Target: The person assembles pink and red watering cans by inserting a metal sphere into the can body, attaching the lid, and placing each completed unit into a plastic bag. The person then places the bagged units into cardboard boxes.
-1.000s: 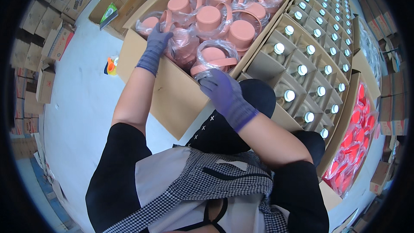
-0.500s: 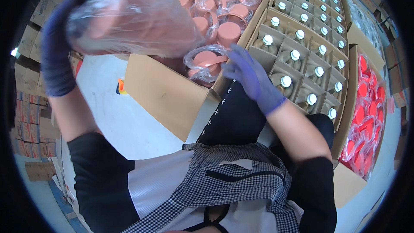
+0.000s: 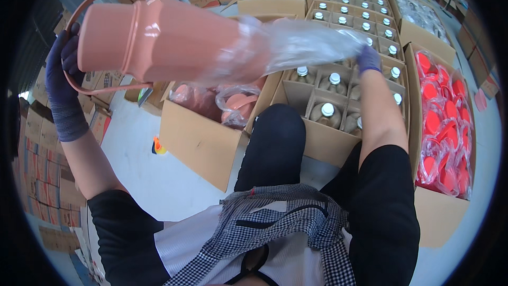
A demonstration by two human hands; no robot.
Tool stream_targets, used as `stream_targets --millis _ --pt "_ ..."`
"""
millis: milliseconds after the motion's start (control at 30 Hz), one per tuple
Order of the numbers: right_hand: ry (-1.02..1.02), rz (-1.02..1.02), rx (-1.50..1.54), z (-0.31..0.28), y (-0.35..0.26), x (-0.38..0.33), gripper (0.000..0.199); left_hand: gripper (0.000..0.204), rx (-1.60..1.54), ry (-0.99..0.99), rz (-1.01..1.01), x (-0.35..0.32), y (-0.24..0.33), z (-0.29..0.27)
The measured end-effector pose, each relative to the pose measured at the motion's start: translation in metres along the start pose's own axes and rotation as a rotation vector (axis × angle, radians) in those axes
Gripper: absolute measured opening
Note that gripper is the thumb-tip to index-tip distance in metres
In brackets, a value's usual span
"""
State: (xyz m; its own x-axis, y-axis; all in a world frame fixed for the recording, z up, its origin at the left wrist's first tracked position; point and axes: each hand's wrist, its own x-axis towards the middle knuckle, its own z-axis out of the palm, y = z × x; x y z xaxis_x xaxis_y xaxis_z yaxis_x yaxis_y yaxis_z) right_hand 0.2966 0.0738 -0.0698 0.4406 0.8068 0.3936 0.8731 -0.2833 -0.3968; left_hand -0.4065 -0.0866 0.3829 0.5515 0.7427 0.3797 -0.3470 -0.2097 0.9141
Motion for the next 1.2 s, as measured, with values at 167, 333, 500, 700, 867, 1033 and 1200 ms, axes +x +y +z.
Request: stream_targets --millis 167,333,500,700,867,1033,1200 --pt "-0.091 0.214 -0.155 -0.073 0.164 0.004 0.047 0.042 0.312 0.083 0.133 0.024 -0.026 0.053" --pt "-0.007 -0.003 0.924 -0.127 0.02 -0.039 0.062 0.05 0.684 0.252 0.345 0.02 -0.066 0.139" --pt "-0.66 0.364 1.993 -0.126 -0.094 -0.107 0.072 0.039 0.457 -0.061 0.197 0.008 -0.116 0.17" --pt "-0.136 0.344 0.975 -0.277 -0.038 -0.102 0.066 0.024 0.074 -0.051 -0.025 -0.025 -0.231 0.176" --pt "-0.13 -0.255 0.23 -0.365 -0.055 -0.073 0.067 0.026 -0.033 -0.163 -0.216 -0.091 -0.352 0.256" --pt "0.117 -0.428 0.101 -0.368 -0.138 -0.105 0.031 0.029 -0.06 -0.485 -0.213 -0.112 -0.411 0.319" --pt "-0.206 -0.532 -0.184 -0.323 -0.189 -0.168 0.072 0.035 -0.404 -0.645 -0.499 -0.121 -0.436 0.331"
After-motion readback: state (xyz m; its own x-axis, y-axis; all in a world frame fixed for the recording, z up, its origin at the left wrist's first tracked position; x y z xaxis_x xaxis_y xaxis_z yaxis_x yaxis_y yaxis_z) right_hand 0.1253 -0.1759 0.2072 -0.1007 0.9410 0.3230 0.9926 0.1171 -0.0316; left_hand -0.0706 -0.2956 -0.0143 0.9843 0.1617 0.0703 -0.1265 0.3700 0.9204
